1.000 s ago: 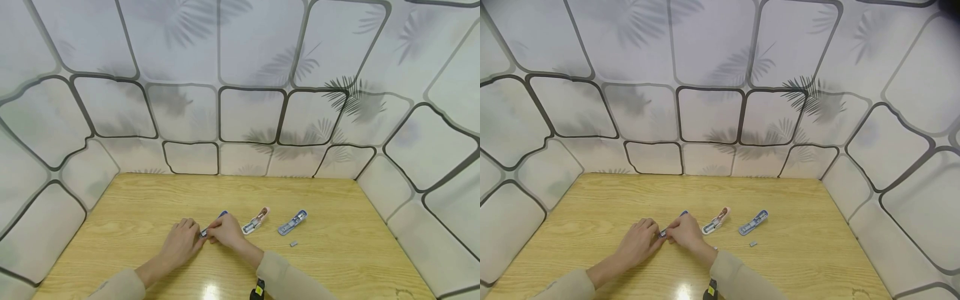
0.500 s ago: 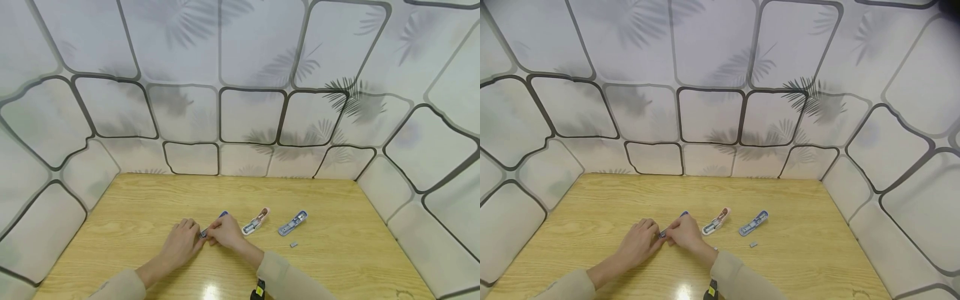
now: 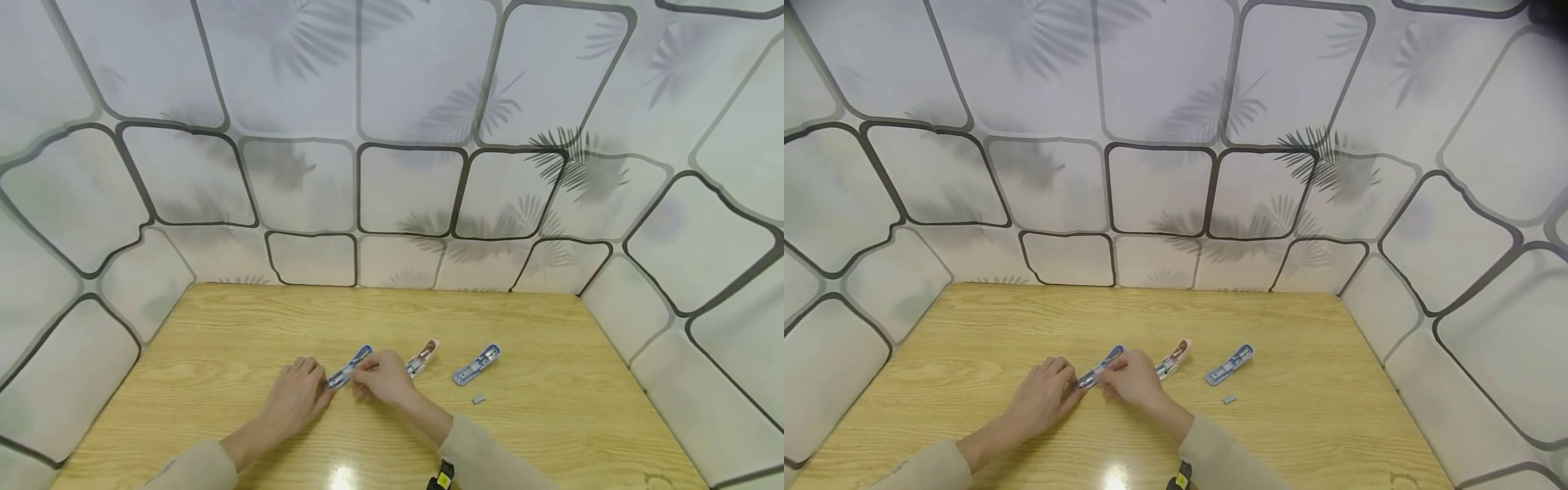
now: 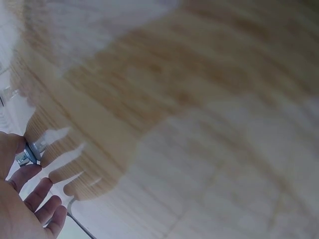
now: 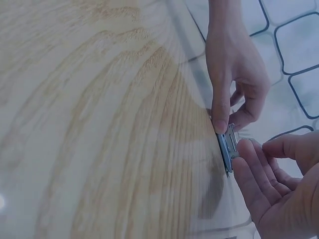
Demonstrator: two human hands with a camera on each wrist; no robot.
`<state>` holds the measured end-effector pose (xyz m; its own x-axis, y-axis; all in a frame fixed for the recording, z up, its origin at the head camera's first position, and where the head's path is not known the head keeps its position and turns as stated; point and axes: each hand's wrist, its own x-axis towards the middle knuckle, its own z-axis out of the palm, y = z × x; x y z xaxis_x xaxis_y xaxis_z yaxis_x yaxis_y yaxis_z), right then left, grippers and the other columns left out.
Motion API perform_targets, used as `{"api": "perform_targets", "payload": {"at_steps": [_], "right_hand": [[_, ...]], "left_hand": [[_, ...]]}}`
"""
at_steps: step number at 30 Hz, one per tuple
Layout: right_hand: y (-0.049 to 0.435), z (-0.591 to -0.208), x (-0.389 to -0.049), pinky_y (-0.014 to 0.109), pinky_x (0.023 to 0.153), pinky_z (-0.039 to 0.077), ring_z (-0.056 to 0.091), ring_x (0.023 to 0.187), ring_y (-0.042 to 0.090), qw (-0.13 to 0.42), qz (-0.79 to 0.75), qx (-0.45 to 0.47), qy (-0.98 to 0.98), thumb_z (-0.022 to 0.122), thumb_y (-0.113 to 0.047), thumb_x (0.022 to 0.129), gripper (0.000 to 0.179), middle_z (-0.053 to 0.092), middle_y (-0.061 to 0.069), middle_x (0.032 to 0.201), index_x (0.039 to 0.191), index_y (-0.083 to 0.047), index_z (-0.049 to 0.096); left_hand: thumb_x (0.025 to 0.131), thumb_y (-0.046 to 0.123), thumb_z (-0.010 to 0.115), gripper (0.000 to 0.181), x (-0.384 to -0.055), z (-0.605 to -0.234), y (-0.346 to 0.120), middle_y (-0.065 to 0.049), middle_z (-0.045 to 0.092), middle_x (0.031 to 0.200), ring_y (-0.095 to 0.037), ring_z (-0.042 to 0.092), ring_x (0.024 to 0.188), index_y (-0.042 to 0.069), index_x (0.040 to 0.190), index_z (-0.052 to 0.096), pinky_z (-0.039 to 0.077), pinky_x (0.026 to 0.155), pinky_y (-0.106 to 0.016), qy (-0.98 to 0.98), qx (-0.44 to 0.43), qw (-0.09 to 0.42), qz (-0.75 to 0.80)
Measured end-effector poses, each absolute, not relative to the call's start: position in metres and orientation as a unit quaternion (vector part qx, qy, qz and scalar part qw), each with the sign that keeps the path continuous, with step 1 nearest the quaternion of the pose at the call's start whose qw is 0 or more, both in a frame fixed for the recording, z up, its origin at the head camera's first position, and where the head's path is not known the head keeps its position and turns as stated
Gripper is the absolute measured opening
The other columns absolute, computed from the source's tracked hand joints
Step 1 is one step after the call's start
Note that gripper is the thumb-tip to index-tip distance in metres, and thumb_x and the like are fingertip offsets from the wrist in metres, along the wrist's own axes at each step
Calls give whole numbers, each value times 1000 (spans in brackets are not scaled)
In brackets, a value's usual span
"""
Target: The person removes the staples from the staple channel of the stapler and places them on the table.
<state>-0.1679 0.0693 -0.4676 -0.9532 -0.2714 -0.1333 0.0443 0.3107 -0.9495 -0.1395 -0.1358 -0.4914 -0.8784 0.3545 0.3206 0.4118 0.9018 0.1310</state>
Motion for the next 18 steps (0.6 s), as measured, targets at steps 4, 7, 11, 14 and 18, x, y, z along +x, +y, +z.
{"api": "perform_targets", "payload": {"at_steps": [4,7,11,14,18], "right_hand": [[74,-466,-163,24,55,61,78,65,24,146,-586,-85,792,71,-2,96,13,79,21,81,90,8,76],[74,-466,-156,26,56,62,79,66,27,162,-581,-92,792,71,-3,96,14,79,22,80,89,8,76],[71,-469,-148,26,55,62,78,63,22,183,-569,-90,796,74,-5,94,12,79,17,77,87,4,77],[68,-472,-143,23,53,60,77,61,19,197,-566,-88,796,75,-6,93,11,79,15,75,84,2,78],[64,-475,-137,20,52,58,76,61,18,219,-570,-86,787,74,-4,92,11,78,15,74,83,1,78]], "left_hand": [[88,31,85,25,-139,-491,-136,-4,68,99,-20,62,92,13,90,68,58,83,-41,-964,-198,144,-103],[87,31,86,25,-139,-490,-136,-4,68,99,-19,62,92,13,90,68,58,83,-41,-964,-199,144,-102],[87,31,86,25,-139,-490,-137,-3,67,98,-17,61,91,14,90,68,58,83,-39,-964,-200,143,-97],[88,31,85,25,-139,-489,-137,-2,66,97,-16,60,90,14,90,67,57,82,-39,-965,-199,143,-95],[88,32,85,25,-140,-490,-137,-1,66,97,-16,60,90,14,90,67,57,82,-38,-965,-199,142,-95]]}}
